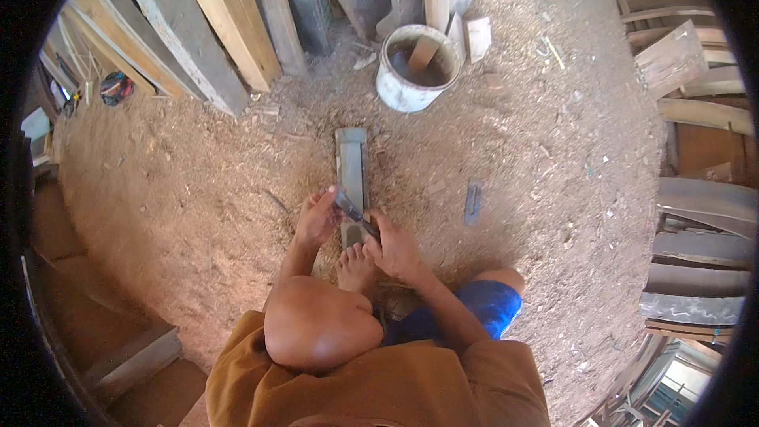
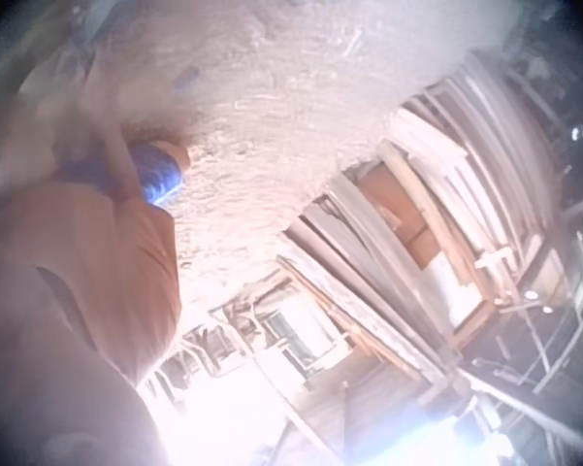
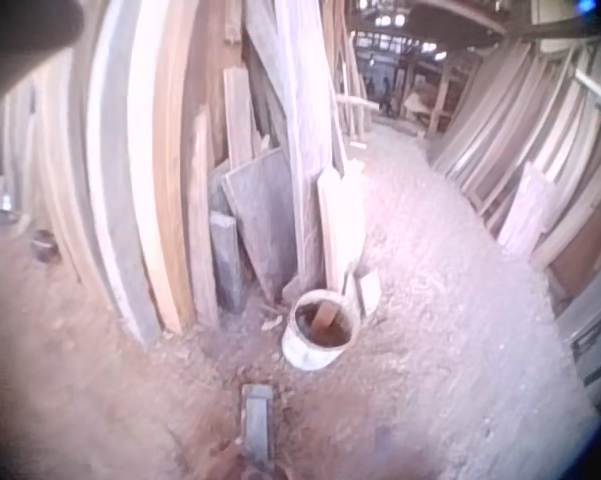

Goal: The person sharpens a metal chisel by rubbing its blade against a whetstone, dipping the blade into a bucket of water occasionally.

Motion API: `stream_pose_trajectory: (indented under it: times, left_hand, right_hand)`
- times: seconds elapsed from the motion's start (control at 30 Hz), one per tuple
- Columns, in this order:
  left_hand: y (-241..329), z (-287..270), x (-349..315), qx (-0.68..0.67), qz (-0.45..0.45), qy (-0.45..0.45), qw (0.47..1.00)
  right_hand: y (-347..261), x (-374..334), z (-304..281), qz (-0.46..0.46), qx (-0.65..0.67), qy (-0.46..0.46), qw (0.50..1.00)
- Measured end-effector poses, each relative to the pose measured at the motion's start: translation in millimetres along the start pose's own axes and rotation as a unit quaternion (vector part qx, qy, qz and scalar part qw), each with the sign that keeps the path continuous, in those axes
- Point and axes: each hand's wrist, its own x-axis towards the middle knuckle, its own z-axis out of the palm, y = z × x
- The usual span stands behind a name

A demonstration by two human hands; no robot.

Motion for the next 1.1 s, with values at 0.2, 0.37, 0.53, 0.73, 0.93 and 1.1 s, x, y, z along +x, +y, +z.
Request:
stream_pose_trajectory:
  times: [0.2, 0.37, 0.53, 0.73, 0.93, 1.1]
  left_hand:
    - [-14, 3, 9, -0.092, -0.031, 0.008, 0.995]
    - [-15, 22, 3, -0.055, 0.011, -0.027, 0.998]
    - [-40, 14, 16, 0.036, 0.098, -0.068, 0.992]
    - [-52, 16, 22, -0.045, 0.120, -0.085, 0.988]
    - [-56, 17, 22, -0.024, 0.102, -0.040, 0.994]
    - [-52, 15, 22, 0.007, 0.091, -0.054, 0.994]
  right_hand:
    - [7, -11, 0, -0.012, 0.036, 0.033, 0.999]
    - [15, -21, 16, 0.078, 0.215, -0.019, 0.973]
    - [1, -20, 24, 0.150, 0.408, -0.069, 0.898]
    - [-15, -18, 17, 0.195, 0.488, -0.073, 0.847]
    - [-12, -20, 22, 0.182, 0.469, -0.063, 0.862]
    - [-6, -18, 21, 0.148, 0.447, -0.072, 0.879]
